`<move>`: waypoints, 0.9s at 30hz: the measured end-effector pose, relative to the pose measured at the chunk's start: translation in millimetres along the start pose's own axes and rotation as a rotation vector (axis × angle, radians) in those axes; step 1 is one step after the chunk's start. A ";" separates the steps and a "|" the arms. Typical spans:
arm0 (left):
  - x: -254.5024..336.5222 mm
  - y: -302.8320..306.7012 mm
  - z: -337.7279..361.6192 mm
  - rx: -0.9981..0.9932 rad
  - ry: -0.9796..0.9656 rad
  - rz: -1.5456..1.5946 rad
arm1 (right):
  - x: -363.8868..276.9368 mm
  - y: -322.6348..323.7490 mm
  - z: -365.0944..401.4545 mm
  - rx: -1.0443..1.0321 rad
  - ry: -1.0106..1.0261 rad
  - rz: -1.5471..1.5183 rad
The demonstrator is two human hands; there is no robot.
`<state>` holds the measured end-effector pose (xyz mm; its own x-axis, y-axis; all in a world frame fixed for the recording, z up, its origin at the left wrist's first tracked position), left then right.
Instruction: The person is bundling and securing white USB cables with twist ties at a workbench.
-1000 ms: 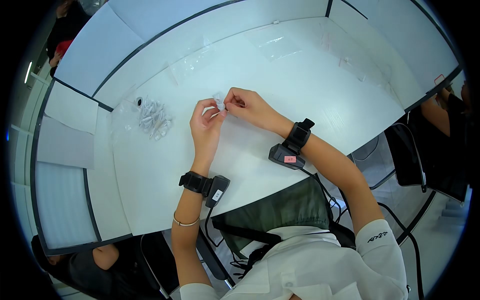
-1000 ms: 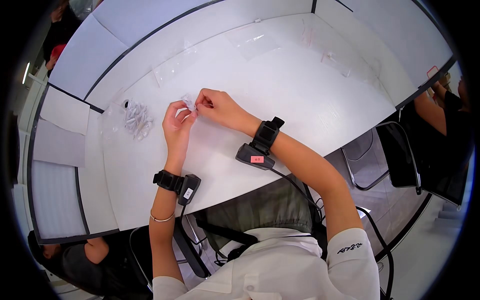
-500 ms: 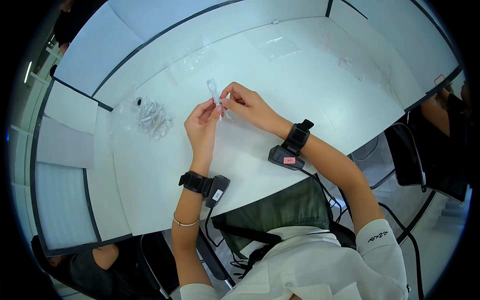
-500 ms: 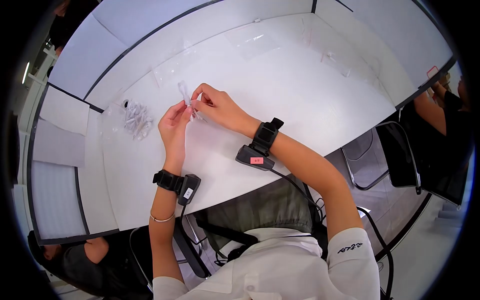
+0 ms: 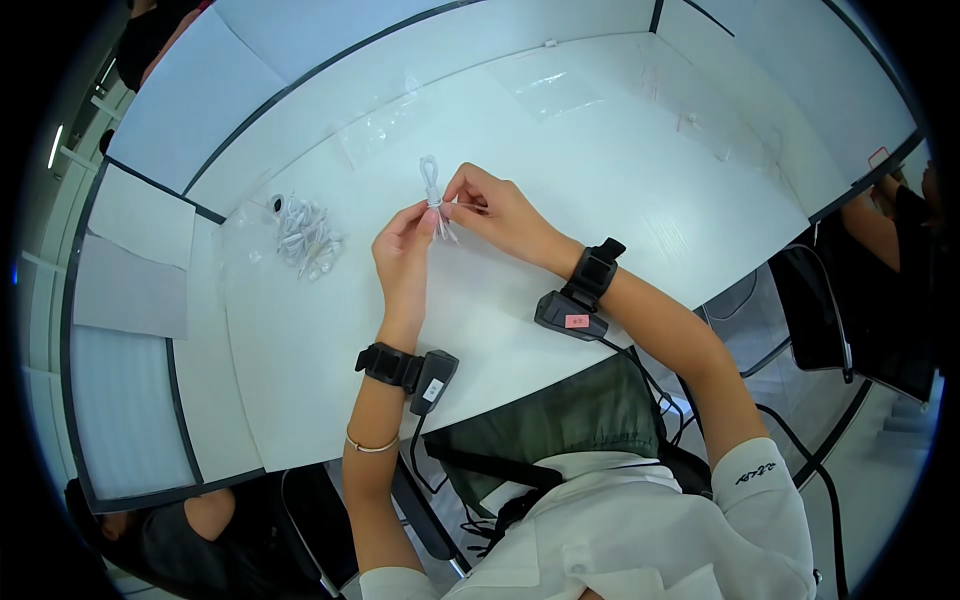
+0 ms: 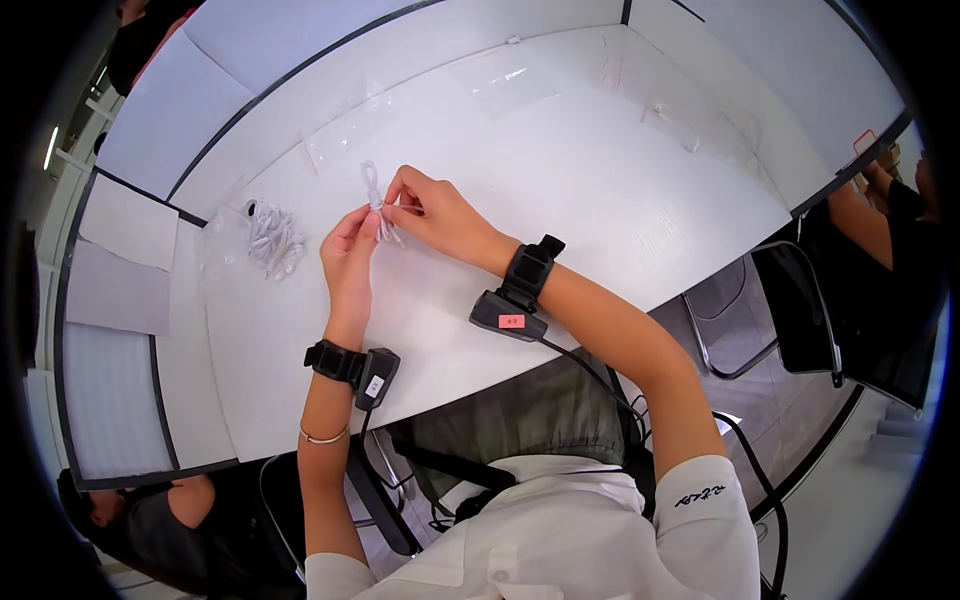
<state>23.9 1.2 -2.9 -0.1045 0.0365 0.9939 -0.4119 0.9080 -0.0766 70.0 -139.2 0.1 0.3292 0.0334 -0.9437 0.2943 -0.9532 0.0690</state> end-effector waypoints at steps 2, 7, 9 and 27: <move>-6.3 -0.4 -2.4 -0.041 0.042 0.106 | -3.7 -0.5 0.7 0.029 0.001 0.009; -6.2 -0.7 -1.1 -0.048 0.101 0.154 | -11.6 -0.2 0.7 0.062 0.062 0.104; -5.6 -1.1 -0.3 -0.039 0.104 0.148 | -11.8 0.2 0.1 0.062 0.081 0.140; -1.5 -4.7 3.2 -0.045 0.080 0.202 | -15.9 1.0 0.4 0.107 0.140 0.198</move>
<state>23.1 -4.4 -4.3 -0.1079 0.2505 0.9621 -0.3485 0.8968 -0.2725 64.7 -140.8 15.0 0.4944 -0.1229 -0.8605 0.1180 -0.9713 0.2066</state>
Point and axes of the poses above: each hand's wrist, its own z-axis away from the middle knuckle, its own y-axis out of the back of the hand, x = y × z, the point moved 3 cm from there along -z, towards the middle knuckle, and after that the axes turned 12 degrees about x, right-handed, at the moved point
